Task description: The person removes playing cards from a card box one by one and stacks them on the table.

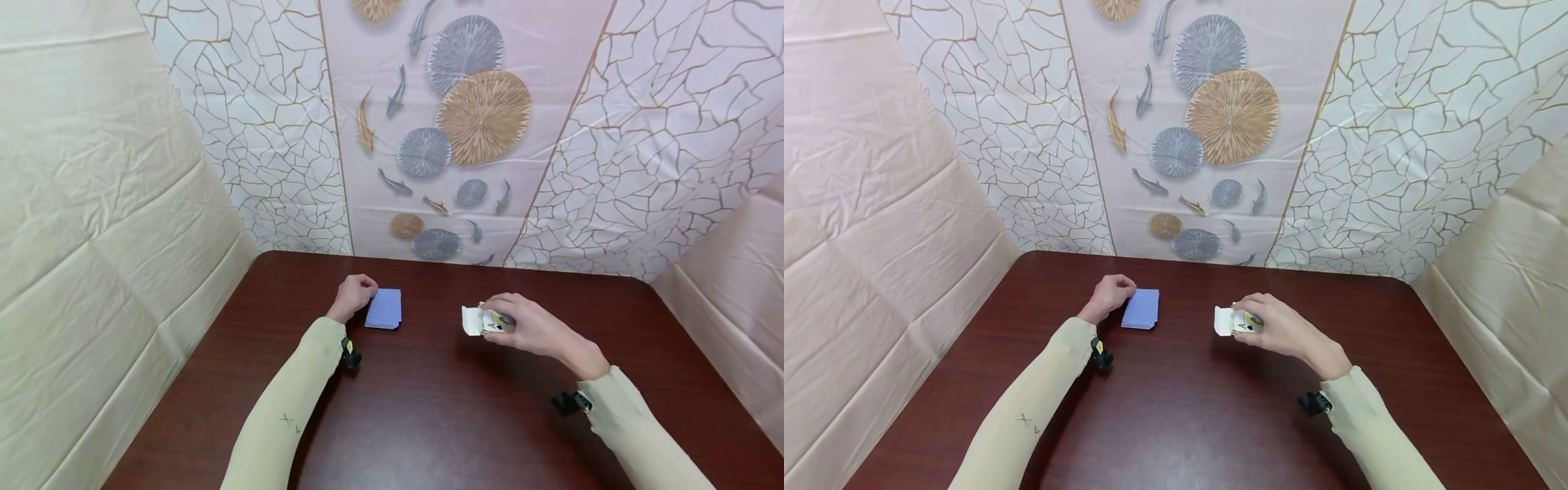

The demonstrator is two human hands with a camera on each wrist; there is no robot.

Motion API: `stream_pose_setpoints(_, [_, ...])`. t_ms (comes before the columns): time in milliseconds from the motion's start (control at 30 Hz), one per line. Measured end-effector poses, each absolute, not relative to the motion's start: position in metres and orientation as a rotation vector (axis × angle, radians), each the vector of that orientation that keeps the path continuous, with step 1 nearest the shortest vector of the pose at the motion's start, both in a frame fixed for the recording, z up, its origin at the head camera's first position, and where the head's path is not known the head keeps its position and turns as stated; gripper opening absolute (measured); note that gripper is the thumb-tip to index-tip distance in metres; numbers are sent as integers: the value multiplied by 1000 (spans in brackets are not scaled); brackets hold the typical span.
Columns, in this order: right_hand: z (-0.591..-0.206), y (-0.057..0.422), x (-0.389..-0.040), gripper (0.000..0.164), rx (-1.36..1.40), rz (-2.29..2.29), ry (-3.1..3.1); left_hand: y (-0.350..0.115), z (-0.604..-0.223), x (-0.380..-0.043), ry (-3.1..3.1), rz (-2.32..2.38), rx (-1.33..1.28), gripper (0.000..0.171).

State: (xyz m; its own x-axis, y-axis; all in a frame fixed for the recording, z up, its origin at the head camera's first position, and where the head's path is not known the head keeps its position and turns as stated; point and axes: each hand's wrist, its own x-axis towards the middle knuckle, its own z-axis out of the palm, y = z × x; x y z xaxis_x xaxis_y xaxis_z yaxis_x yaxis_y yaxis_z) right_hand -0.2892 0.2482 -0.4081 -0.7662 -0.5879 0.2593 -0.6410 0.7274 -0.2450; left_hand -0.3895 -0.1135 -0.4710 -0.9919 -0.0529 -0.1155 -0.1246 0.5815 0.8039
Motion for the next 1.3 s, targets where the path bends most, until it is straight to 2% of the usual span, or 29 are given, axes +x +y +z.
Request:
stream_pose_setpoints(300, [-419,267,-297,39,973,429,-2804,-113,-472,-391,2757,1355,-118,15])
stream_pose_setpoints(800, [-434,300,-306,42,911,365,-2907,-117,-476,-393,2718,1351,-123,16])
stream_pose_setpoints(1100, [-444,314,-313,28,841,334,-2990,-118,-475,-391,2715,1350,-130,17])
stream_pose_setpoints(1300, [-451,316,-313,32,799,279,-3058,-120,-475,-391,2718,1337,-125,18])
